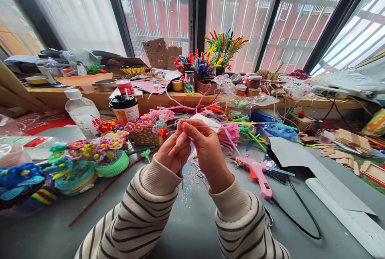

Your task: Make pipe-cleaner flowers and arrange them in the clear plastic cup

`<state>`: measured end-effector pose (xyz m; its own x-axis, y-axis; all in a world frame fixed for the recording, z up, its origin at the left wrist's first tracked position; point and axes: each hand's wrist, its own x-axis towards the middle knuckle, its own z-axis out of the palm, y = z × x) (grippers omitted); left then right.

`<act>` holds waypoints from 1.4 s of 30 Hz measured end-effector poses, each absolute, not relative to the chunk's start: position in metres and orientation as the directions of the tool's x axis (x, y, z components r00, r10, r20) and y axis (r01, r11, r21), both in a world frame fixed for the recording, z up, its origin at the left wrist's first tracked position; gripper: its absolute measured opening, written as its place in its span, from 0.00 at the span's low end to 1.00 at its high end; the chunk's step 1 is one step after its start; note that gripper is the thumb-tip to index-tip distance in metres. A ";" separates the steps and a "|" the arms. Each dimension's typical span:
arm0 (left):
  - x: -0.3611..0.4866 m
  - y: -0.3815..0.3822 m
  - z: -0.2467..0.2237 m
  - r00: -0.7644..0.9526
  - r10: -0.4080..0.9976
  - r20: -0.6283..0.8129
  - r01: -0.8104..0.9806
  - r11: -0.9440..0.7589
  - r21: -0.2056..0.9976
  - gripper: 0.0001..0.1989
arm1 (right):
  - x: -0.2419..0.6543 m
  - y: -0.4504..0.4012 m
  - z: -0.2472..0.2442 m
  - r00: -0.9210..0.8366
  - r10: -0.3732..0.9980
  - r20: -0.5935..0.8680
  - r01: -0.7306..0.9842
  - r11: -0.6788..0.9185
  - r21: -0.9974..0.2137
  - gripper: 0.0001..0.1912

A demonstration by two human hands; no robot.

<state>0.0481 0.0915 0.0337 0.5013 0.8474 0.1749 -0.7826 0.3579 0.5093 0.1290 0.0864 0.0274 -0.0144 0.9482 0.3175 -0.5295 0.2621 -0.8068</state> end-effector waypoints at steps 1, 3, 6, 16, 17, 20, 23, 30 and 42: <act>0.048 0.091 0.033 0.505 0.845 0.176 -0.786 0.365 0.499 0.29 | 0.129 0.086 0.028 -0.028 0.949 0.314 -0.545 0.249 -0.801 0.04; 0.047 0.090 0.034 0.504 0.846 0.175 -0.795 0.375 0.478 0.28 | 0.130 0.086 0.030 -0.040 0.952 0.302 -0.573 0.226 -0.788 0.04; 0.045 0.087 0.037 0.516 0.840 0.165 -0.790 0.394 0.469 0.26 | 0.131 0.087 0.031 -0.034 0.958 0.284 -0.601 0.208 -0.772 0.04; 0.044 0.092 0.031 0.315 0.912 0.264 -0.669 0.017 0.743 0.04 | 0.132 0.086 0.030 0.048 0.966 0.254 -0.578 0.234 -0.782 0.04; 0.045 0.092 0.028 0.217 0.919 0.329 -0.604 -0.138 0.785 0.06 | 0.132 0.087 0.030 0.061 0.971 0.232 -0.582 0.223 -0.782 0.05; 0.046 0.090 0.022 -0.017 0.830 0.557 -0.243 -0.544 0.803 0.09 | 0.132 0.087 0.031 0.112 0.976 0.185 -0.607 0.215 -0.765 0.05; 0.044 0.089 0.020 -0.098 0.638 0.764 0.178 -0.744 0.644 0.06 | 0.131 0.088 0.031 0.168 0.968 0.187 -0.619 0.251 -0.744 0.04; 0.045 0.085 0.020 -0.082 0.393 0.916 0.634 -0.689 0.352 0.08 | 0.128 0.087 0.030 0.211 0.958 0.192 -0.596 0.282 -0.752 0.05; 0.040 0.085 0.023 -0.040 0.569 0.821 0.458 -0.720 0.521 0.07 | 0.127 0.087 0.029 0.190 0.958 0.213 -0.591 0.285 -0.755 0.02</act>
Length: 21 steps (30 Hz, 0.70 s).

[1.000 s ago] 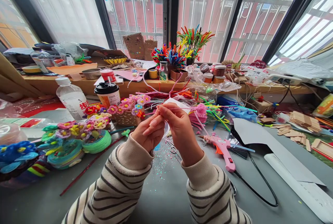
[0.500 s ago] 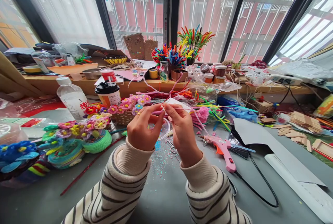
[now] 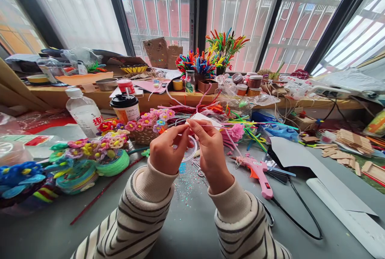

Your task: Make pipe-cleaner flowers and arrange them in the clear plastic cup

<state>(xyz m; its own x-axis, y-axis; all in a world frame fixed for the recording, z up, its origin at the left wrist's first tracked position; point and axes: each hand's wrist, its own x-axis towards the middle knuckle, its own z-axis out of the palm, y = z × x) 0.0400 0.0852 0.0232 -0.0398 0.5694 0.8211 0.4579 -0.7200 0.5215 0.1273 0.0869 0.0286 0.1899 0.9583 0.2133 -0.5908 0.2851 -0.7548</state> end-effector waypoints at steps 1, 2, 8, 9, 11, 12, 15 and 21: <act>0.040 0.086 0.023 -0.040 0.612 0.790 0.389 -0.719 0.577 0.07 | 0.128 0.087 0.029 0.183 0.959 0.217 -0.591 0.284 -0.755 0.02; 0.039 0.086 0.024 -0.030 0.666 0.745 0.302 -0.705 0.642 0.06 | 0.128 0.087 0.029 0.175 0.959 0.223 -0.588 0.284 -0.758 0.02; 0.033 0.090 0.031 0.203 0.879 0.432 -0.248 -0.381 0.891 0.07 | 0.138 0.086 0.036 0.084 0.961 0.265 -0.479 0.272 -0.834 0.01; 0.032 0.091 0.032 0.246 0.878 0.411 -0.263 -0.348 0.900 0.07 | 0.141 0.085 0.037 0.056 0.963 0.264 -0.467 0.259 -0.845 0.01; 0.029 0.092 0.033 0.293 0.860 0.418 -0.225 -0.363 0.904 0.07 | 0.144 0.085 0.039 0.024 0.966 0.258 -0.454 0.240 -0.858 0.02; 0.029 0.093 0.033 0.294 0.843 0.450 -0.181 -0.413 0.892 0.06 | 0.145 0.085 0.039 0.025 0.967 0.252 -0.452 0.236 -0.860 0.03; 0.030 0.093 0.031 0.216 0.755 0.619 0.069 -0.644 0.762 0.05 | 0.145 0.086 0.038 0.077 0.968 0.238 -0.456 0.247 -0.855 0.02; 0.039 0.093 0.020 0.098 0.483 0.870 0.636 -0.702 0.319 0.06 | 0.138 0.087 0.034 0.198 0.952 0.234 -0.449 0.301 -0.841 0.02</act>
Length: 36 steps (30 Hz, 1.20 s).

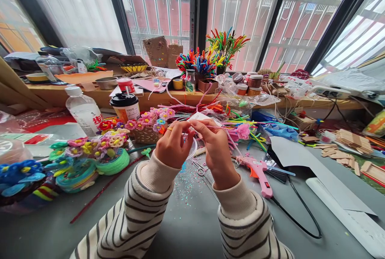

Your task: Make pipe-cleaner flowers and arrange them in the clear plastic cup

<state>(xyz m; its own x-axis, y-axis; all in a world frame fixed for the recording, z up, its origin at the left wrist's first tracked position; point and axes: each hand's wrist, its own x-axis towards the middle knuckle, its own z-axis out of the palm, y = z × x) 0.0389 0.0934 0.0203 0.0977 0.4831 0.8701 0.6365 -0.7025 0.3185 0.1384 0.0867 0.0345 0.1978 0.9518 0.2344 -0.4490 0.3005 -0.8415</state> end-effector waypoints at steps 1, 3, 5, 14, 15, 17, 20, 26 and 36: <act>0.040 0.094 0.018 0.101 0.455 0.885 0.677 -0.683 0.274 0.07 | 0.138 0.087 0.034 0.208 0.951 0.230 -0.447 0.302 -0.842 0.02; 0.043 0.094 0.013 0.093 0.410 0.907 0.725 -0.652 0.221 0.08 | 0.137 0.086 0.034 0.228 0.948 0.222 -0.443 0.304 -0.844 0.02; 0.047 0.094 0.009 0.035 0.385 0.922 0.738 -0.632 0.236 0.09 | 0.137 0.086 0.034 0.238 0.947 0.218 -0.435 0.304 -0.847 0.03; 0.041 0.101 0.005 0.082 0.364 0.928 0.681 -0.701 0.214 0.10 | 0.137 0.086 0.034 0.267 0.940 0.212 -0.387 0.306 -0.870 0.03; 0.040 0.101 0.005 0.101 0.360 0.928 0.699 -0.689 0.191 0.11 | 0.137 0.086 0.034 0.269 0.940 0.208 -0.385 0.303 -0.872 0.03; 0.039 0.101 0.005 0.106 0.341 0.934 0.730 -0.664 0.160 0.11 | 0.137 0.086 0.034 0.271 0.941 0.201 -0.388 0.298 -0.872 0.03; 0.038 0.100 0.008 0.135 0.280 0.950 0.744 -0.662 0.089 0.09 | 0.137 0.086 0.035 0.264 0.944 0.197 -0.401 0.293 -0.868 0.03; 0.029 0.096 0.019 0.286 0.381 0.879 0.708 -0.702 0.074 0.10 | 0.136 0.084 0.036 0.271 0.938 0.216 -0.376 0.310 -0.873 0.03; 0.029 0.099 0.016 0.324 0.020 0.946 0.777 -0.577 -0.253 0.07 | 0.137 0.085 0.034 0.280 0.917 0.285 -0.317 0.368 -0.874 0.01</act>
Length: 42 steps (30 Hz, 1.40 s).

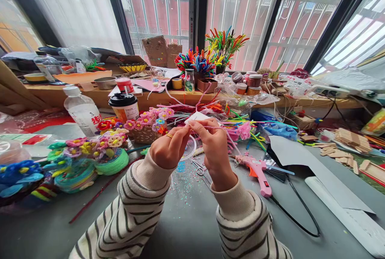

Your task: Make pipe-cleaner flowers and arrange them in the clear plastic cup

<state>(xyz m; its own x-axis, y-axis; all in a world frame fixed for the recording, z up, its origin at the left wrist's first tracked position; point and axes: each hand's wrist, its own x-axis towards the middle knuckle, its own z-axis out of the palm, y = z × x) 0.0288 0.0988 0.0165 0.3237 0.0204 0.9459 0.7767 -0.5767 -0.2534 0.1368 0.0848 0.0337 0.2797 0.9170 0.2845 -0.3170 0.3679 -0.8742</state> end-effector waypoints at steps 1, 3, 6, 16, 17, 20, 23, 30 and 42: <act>0.029 0.099 0.016 0.323 0.006 0.946 0.774 -0.577 -0.260 0.07 | 0.137 0.085 0.034 0.282 0.917 0.283 -0.317 0.367 -0.874 0.02; 0.028 0.100 0.015 0.325 0.002 0.946 0.771 -0.579 -0.264 0.07 | 0.137 0.084 0.034 0.284 0.918 0.278 -0.321 0.364 -0.874 0.02; 0.028 0.102 0.013 0.329 0.007 0.944 0.765 -0.588 -0.262 0.07 | 0.137 0.085 0.034 0.280 0.921 0.272 -0.330 0.358 -0.873 0.02; 0.030 0.103 0.011 0.308 0.039 0.951 0.742 -0.635 -0.215 0.07 | 0.140 0.089 0.032 0.209 0.952 0.225 -0.436 0.296 -0.850 0.02; 0.031 0.103 0.012 0.293 0.053 0.955 0.737 -0.649 -0.190 0.07 | 0.140 0.090 0.032 0.197 0.957 0.212 -0.452 0.281 -0.847 0.02; 0.033 0.104 0.012 0.190 0.108 0.976 0.687 -0.725 -0.053 0.06 | 0.141 0.092 0.032 0.164 0.969 0.182 -0.493 0.241 -0.836 0.03; 0.035 0.105 0.012 0.064 0.237 0.969 0.564 -0.810 0.160 0.05 | 0.142 0.092 0.032 0.147 0.969 0.198 -0.502 0.246 -0.829 0.02; 0.033 0.097 0.023 0.059 0.817 0.574 -0.103 -0.567 0.817 0.09 | 0.140 0.088 0.035 0.147 0.950 0.275 -0.446 0.312 -0.839 0.04; 0.027 0.108 0.030 0.576 0.799 0.169 -0.546 0.223 0.807 0.13 | 0.141 0.084 0.036 0.111 0.928 0.357 -0.358 0.372 -0.856 0.03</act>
